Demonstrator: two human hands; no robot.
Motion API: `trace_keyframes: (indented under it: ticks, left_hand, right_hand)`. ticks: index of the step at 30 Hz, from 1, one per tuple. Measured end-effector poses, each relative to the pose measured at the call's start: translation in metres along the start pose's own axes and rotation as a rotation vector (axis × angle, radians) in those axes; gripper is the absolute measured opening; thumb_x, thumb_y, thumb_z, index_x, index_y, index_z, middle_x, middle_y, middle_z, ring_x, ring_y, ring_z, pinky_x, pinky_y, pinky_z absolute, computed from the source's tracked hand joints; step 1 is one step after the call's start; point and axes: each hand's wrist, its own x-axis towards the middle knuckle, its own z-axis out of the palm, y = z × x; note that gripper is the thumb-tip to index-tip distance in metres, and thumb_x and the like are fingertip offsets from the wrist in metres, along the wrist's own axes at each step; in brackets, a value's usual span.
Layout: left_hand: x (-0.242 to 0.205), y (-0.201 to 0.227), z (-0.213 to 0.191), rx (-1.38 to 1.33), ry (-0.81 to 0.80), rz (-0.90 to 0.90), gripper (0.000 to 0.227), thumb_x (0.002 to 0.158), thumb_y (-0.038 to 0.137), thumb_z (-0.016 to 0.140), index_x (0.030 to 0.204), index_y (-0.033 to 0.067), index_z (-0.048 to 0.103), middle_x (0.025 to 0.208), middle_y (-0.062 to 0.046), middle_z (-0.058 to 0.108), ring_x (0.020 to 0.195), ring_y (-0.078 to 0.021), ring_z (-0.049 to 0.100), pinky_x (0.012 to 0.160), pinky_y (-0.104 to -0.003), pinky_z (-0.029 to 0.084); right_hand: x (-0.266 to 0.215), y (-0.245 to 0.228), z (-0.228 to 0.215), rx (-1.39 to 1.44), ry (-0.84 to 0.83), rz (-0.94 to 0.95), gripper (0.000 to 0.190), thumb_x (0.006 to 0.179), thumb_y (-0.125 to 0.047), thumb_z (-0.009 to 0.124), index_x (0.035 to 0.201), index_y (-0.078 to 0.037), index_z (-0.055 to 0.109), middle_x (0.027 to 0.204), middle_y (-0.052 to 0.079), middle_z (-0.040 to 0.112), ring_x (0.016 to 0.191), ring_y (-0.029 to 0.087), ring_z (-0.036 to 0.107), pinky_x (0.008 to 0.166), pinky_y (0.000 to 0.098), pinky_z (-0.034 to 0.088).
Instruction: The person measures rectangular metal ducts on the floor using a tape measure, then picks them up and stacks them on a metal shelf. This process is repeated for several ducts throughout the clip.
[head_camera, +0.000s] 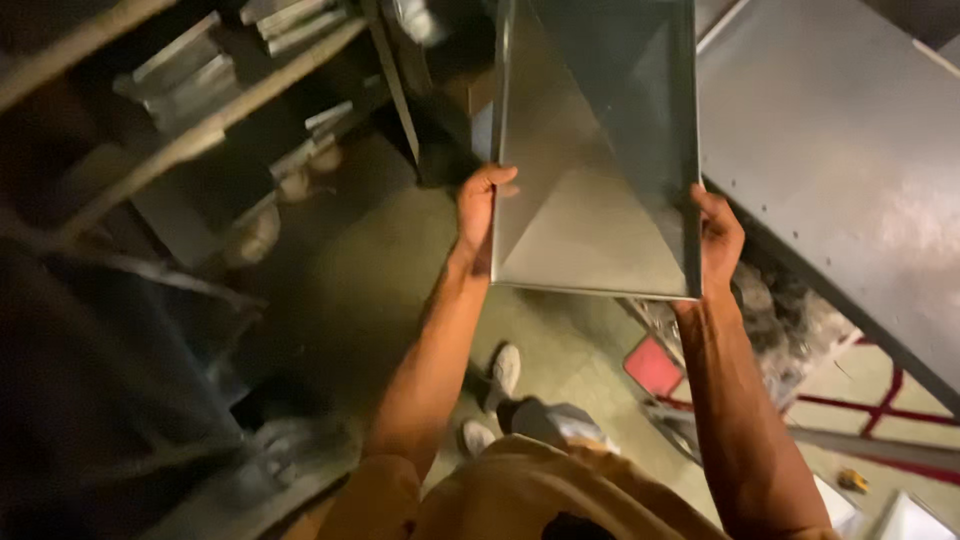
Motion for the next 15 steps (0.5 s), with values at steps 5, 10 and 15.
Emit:
trace_keyframes:
  ticks: [5, 10, 15]
  left_hand:
    - [0.153, -0.085, -0.1, 0.16, -0.138, 0.132, 0.029, 0.11, 0.019, 0.059, 0.107, 0.0024, 0.084, 0.113, -0.014, 0.084, 0.108, -0.021, 0.079, 0.093, -0.043, 0.066]
    - [0.138, 0.003, 0.024, 0.111, -0.052, -0.061, 0.005, 0.088, 0.01, 0.077, 0.085, 0.0078, 0.08, 0.079, -0.005, 0.071, 0.075, -0.0153, 0.075, 0.075, -0.034, 0.067]
    - [0.182, -0.019, 0.029, 0.221, -0.169, -0.035, 0.02, 0.093, 0.014, 0.078, 0.112, 0.0115, 0.085, 0.096, -0.001, 0.072, 0.087, -0.0141, 0.079, 0.088, -0.032, 0.066]
  right_hand:
    - [0.098, -0.022, -0.058, 0.212, -0.19, -0.212, 0.012, 0.106, 0.007, 0.068, 0.117, 0.006, 0.069, 0.118, 0.023, 0.078, 0.114, 0.034, 0.077, 0.103, 0.0471, 0.058]
    - [0.108, -0.023, 0.053, -0.056, -0.118, -0.261, 0.039, 0.103, -0.01, 0.065, 0.142, -0.007, 0.063, 0.133, 0.018, 0.075, 0.116, 0.034, 0.075, 0.102, 0.051, 0.06]
    - [0.129, -0.04, 0.078, -0.234, 0.029, -0.259, 0.061, 0.099, -0.019, 0.066, 0.16, -0.014, 0.062, 0.115, 0.012, 0.077, 0.084, 0.019, 0.079, 0.072, 0.0361, 0.071]
